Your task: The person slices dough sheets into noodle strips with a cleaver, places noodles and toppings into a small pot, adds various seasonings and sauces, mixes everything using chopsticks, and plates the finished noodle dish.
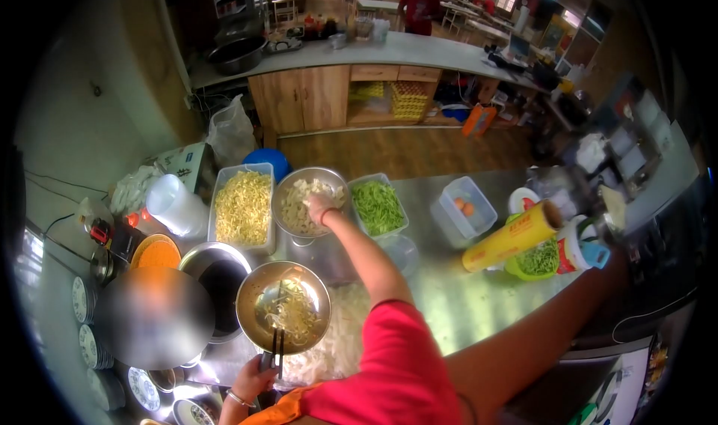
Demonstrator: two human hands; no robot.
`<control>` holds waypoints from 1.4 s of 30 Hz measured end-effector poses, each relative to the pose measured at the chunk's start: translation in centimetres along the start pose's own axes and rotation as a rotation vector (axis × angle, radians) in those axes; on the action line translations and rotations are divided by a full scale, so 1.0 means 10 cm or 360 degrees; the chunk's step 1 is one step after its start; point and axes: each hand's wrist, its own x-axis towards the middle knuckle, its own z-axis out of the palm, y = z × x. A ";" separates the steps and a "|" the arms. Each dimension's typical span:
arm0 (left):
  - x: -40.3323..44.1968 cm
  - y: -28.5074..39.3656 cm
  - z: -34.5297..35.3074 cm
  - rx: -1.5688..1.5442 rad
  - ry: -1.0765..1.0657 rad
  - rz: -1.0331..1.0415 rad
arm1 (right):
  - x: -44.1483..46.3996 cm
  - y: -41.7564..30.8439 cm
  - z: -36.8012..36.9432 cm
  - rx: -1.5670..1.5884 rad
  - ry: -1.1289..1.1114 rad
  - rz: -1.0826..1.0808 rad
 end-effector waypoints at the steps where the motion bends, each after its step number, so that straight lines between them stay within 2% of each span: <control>1: 0.00 0.00 0.00 -0.0001 -0.0003 -0.0001 | -0.01 -0.01 0.00 -0.0010 0.0016 -0.0018; 8: -0.04 0.02 0.01 -0.0025 0.0032 0.0006 | 0.07 0.11 0.17 0.0159 0.0133 -0.0007; 11: -0.07 -0.01 0.00 -0.0038 0.0042 -0.0005 | 0.07 0.03 0.05 0.0080 -0.0055 0.0141; 14: -0.09 -0.01 -0.01 0.0034 0.0048 -0.0002 | 0.10 0.17 0.14 0.0092 -0.0013 0.0103; 15: -0.10 0.00 0.01 0.0003 0.0066 0.0022 | 0.08 0.16 0.11 0.0040 0.0009 0.0074; 17: -0.14 0.02 0.11 0.0108 0.0146 0.0290 | 0.04 0.17 0.06 0.0080 -0.0035 0.0147; 18: -0.09 -0.07 0.09 0.0147 0.0132 0.0411 | 0.04 0.18 0.06 0.0220 -0.0033 0.0218; 20: -0.08 -0.10 0.06 0.0013 0.0097 0.0327 | 0.04 0.23 0.11 0.0509 -0.0040 0.0364; 23: -0.21 0.06 0.13 0.0010 0.0064 0.0266 | 0.12 0.40 0.27 -0.0129 0.0153 0.0242; 25: -0.27 0.12 0.17 0.0110 0.0117 0.0238 | 0.05 0.44 0.30 -0.0192 0.0305 0.0181; 29: -0.12 -0.29 0.08 0.0899 0.0166 0.1402 | 0.03 0.46 0.30 -0.0159 0.0454 0.0002; 32: -0.04 -0.45 0.07 0.0871 0.0127 0.1265 | -0.16 0.18 0.03 0.1067 0.0127 0.0443; 35: -0.09 -0.14 0.14 0.0075 -0.0039 0.0032 | -0.63 -0.28 -0.41 0.1905 -0.0268 0.0305; 37: -0.06 -0.11 0.20 -0.0006 -0.0028 0.0019 | -1.10 -0.69 -0.83 0.1675 -0.0466 -0.0055; 39: 0.03 -0.15 0.23 -0.0080 -0.0068 -0.0014 | -1.39 -0.75 -0.77 0.1660 -0.0836 -0.0358; 42: 0.12 -0.15 0.33 -0.0016 -0.0077 0.0043 | -2.01 -1.06 -1.13 0.0633 -0.0872 -0.0785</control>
